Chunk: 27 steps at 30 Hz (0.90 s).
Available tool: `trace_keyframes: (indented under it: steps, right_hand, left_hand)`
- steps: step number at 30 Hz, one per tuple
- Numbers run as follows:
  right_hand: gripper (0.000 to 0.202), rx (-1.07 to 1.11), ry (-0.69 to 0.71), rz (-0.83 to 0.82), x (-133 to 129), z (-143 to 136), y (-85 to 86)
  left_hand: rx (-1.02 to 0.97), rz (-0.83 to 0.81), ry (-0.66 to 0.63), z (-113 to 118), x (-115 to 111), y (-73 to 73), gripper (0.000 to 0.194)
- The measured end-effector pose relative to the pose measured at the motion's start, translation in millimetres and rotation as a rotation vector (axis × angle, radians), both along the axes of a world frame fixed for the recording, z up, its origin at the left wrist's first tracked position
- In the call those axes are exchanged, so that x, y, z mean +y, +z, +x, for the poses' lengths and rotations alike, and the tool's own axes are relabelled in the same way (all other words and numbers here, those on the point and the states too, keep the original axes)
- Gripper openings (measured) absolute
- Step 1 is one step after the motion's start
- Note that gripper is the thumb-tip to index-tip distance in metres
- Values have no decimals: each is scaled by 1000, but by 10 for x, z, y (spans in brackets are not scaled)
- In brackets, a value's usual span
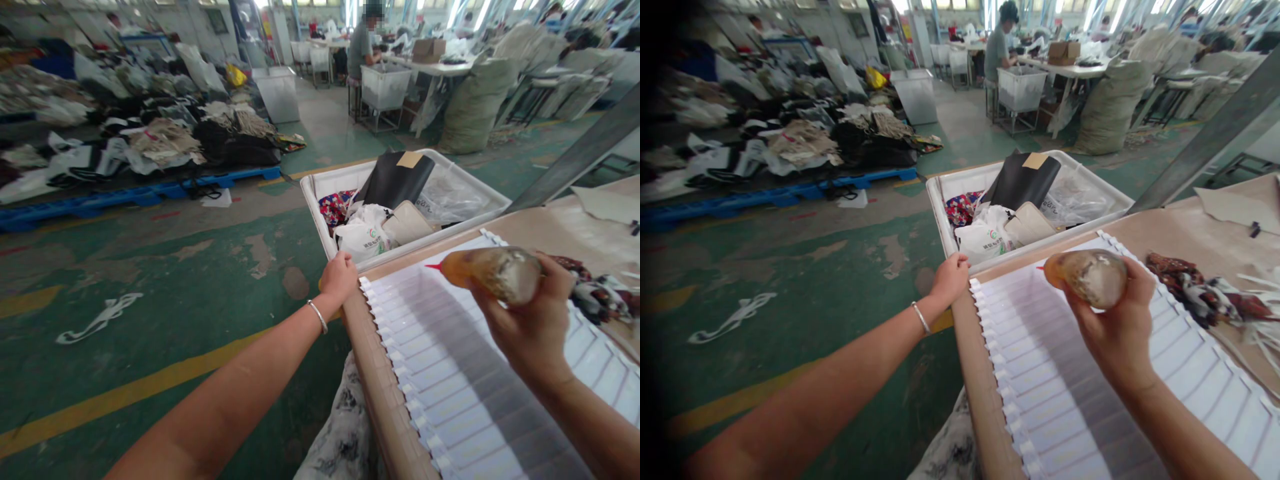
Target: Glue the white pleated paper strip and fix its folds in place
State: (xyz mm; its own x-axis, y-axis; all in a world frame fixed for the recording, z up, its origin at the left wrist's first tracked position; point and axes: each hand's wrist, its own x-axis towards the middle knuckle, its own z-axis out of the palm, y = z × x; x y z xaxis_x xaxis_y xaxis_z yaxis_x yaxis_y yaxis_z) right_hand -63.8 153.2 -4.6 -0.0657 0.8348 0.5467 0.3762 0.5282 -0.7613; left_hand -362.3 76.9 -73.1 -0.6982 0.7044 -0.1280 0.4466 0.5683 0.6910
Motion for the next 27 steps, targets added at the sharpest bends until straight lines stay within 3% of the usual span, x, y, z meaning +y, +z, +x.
trace_keyframes:
  steps: [2, 4, 7, 11, 13, 16, 27]
  right_hand:
    - [100, -72, -75, 185, 266, 227, 14]
    - [105, -47, -129, 238, 581, 426, 35]
    - [95, 295, -163, 86, 1033, 596, 63]
    - [50, 741, -150, -250, 1425, 636, 59]
    - [37, 782, -192, -375, 1524, 632, 41]
    - [35, 795, -267, -442, 1596, 608, 5]
    - [38, 826, -277, -370, 1649, 397, -135]
  left_hand:
    - [5, 2, -4, -4, -1, -5, 34]
    - [10, 2, -8, -10, 1, -11, 35]
    - [15, 0, -15, -24, 8, -22, 35]
    - [22, -2, -26, -43, 19, -26, 35]
    - [26, -5, -28, -51, 21, -24, 35]
    - [32, -9, -32, -60, 18, -17, 35]
    - [52, -21, -32, -64, 1, 18, 33]
